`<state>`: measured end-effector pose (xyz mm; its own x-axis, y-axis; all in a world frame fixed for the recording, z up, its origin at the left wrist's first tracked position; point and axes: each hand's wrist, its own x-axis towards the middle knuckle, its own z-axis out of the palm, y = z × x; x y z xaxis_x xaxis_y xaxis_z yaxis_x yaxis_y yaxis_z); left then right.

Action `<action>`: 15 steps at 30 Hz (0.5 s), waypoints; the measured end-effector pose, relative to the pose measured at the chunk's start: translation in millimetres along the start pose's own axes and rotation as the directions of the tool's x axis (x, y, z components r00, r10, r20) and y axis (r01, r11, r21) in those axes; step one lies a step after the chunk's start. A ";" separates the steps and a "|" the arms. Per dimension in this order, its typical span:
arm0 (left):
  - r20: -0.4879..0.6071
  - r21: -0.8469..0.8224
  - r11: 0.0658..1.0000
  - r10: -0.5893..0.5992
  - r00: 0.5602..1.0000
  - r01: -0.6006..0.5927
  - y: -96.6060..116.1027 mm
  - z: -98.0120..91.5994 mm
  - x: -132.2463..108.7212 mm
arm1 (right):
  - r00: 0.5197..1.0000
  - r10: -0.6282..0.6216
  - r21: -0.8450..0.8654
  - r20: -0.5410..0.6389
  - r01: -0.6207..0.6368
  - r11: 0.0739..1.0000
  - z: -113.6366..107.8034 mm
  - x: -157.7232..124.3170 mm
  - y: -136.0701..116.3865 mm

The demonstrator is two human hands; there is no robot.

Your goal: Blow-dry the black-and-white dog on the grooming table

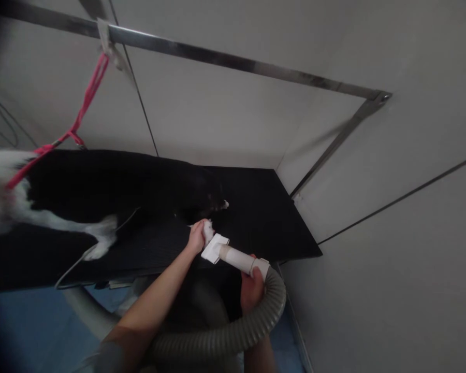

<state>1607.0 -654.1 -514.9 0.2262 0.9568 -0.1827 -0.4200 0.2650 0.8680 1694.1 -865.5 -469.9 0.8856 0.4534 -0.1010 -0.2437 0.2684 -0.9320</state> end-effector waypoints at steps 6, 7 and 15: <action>0.014 -0.069 0.998 -0.008 1.000 0.009 -1.7 -1.7 -4.0 | 0.989 0.107 0.221 -0.101 -0.082 0.972 -23.2 -7.2 12.0; 0.007 -0.071 0.997 -0.009 1.000 0.010 -1.5 -1.7 -4.0 | 0.988 0.119 0.256 -0.102 -0.090 0.963 -25.9 -7.9 13.4; -0.004 0.018 0.999 0.028 1.000 -0.028 6.1 3.3 3.0 | 0.996 0.060 0.241 -0.065 -0.043 0.970 -25.3 3.3 17.8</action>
<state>1608.0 -649.9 -508.6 0.2104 0.9644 -0.1602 -0.4101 0.2358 0.8810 1702.7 -880.8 -495.6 0.8931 0.4126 -0.1794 -0.3697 0.4456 -0.8153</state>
